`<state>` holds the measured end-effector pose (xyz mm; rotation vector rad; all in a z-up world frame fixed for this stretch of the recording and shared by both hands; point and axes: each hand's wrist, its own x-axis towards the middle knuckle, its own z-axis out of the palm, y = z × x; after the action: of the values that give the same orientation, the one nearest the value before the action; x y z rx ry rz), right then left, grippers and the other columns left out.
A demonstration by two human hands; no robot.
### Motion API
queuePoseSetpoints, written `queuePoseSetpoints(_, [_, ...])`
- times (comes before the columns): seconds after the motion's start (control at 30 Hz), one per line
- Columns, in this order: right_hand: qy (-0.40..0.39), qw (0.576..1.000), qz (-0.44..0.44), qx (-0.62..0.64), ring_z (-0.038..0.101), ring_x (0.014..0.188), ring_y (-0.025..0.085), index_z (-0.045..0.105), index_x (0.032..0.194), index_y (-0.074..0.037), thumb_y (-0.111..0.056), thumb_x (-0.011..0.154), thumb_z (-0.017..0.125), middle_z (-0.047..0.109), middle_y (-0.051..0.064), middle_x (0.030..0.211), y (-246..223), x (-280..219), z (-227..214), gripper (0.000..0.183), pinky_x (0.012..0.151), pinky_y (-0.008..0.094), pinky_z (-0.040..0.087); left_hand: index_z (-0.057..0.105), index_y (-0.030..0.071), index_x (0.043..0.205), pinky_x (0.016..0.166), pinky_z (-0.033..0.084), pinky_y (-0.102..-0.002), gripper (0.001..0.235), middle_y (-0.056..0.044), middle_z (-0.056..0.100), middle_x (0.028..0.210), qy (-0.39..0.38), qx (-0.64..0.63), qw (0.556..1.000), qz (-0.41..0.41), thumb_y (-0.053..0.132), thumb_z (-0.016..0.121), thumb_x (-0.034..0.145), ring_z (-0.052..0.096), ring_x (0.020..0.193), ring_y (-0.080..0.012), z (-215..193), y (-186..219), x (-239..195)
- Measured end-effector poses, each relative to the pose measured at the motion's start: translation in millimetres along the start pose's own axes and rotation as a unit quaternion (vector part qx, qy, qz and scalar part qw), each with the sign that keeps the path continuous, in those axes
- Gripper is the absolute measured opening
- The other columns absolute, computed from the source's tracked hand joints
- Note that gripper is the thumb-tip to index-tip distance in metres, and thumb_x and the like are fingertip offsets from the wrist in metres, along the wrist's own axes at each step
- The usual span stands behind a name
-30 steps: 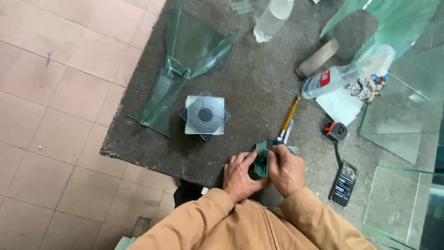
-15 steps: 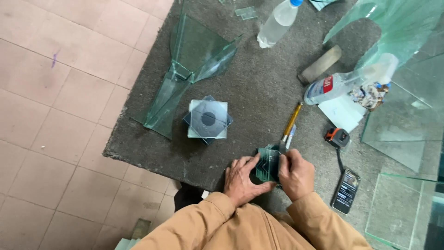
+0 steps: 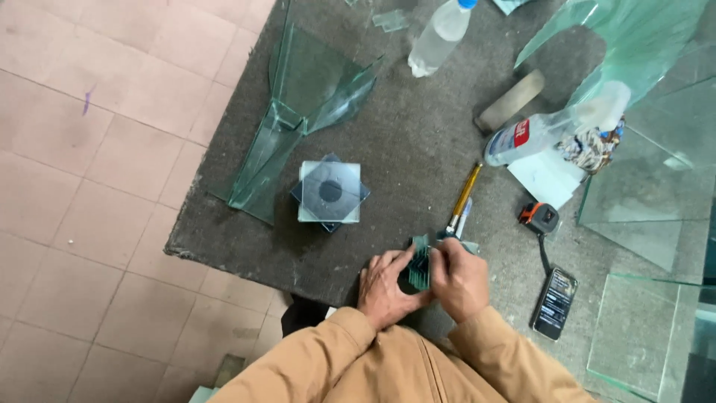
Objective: The person wipes small square glass pieces with a patterned cloth, stacking them on the workbench. They occasionally pick up and reposition other glass pieces and a water bottle while continuing to clean and stack the squares.
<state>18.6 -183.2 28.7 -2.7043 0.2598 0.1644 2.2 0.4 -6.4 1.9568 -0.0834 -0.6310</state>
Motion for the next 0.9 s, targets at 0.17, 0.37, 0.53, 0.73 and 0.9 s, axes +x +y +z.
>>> queuePoseSetpoints(0.17, [0.031,0.999,-0.011,-0.03,0.078,0.083,0.045,0.073,0.095,-0.021,-0.035,0.103,0.071,0.075,0.015,0.074,33.9,13.8,3.0,0.017,0.072,0.058,0.058,0.058,0.021,0.165,0.115,0.047,-0.063,0.109,-0.015,0.068,0.147,0.02,-0.029,0.999,0.022,0.08,0.078,0.075,0.063,0.14,-0.0428,-21.2,11.0,-5.7])
queuePoseSetpoints(0.37, [0.004,1.0,-0.012,-0.002,0.078,0.083,0.045,0.075,0.095,-0.022,-0.038,0.1,0.072,0.076,0.015,0.072,27.9,18.6,-5.5,0.017,0.074,0.059,0.059,0.054,0.029,0.168,0.114,0.049,-0.063,0.112,-0.008,0.065,0.15,0.009,-0.013,1.0,0.007,0.083,0.078,0.073,0.059,0.143,-0.0388,-9.7,9.0,1.9])
queuePoseSetpoints(0.53, [-0.003,0.999,-0.034,0.009,0.079,0.079,0.043,0.074,0.09,-0.024,-0.035,0.1,0.074,0.076,0.011,0.068,30.6,15.9,1.3,0.014,0.07,0.056,0.06,0.054,0.03,0.168,0.112,0.049,-0.063,0.112,-0.008,0.066,0.151,0.003,-0.013,1.0,0.005,0.083,0.078,0.072,0.06,0.144,-0.0396,-9.8,9.2,-1.5])
queuePoseSetpoints(0.73, [-0.015,0.999,-0.03,0.005,0.079,0.084,0.046,0.076,0.092,-0.022,-0.033,0.098,0.076,0.078,0.016,0.073,17.6,18.0,-7.0,0.012,0.072,0.059,0.06,0.055,0.03,0.167,0.114,0.048,-0.061,0.112,-0.009,0.066,0.151,-0.005,-0.017,1.0,-0.016,0.084,0.077,0.071,0.06,0.145,-0.0395,-13.3,14.7,-4.9])
queuePoseSetpoints(0.9, [-0.032,0.999,-0.033,0.008,0.079,0.085,0.048,0.074,0.093,-0.019,-0.031,0.097,0.075,0.078,0.018,0.075,11.5,20.4,-12.3,0.013,0.072,0.061,0.059,0.059,0.027,0.165,0.112,0.05,-0.062,0.109,-0.013,0.069,0.146,0.012,-0.017,1.0,0.0,0.077,0.082,0.071,0.063,0.14,-0.0422,-13.1,11.6,-3.7])
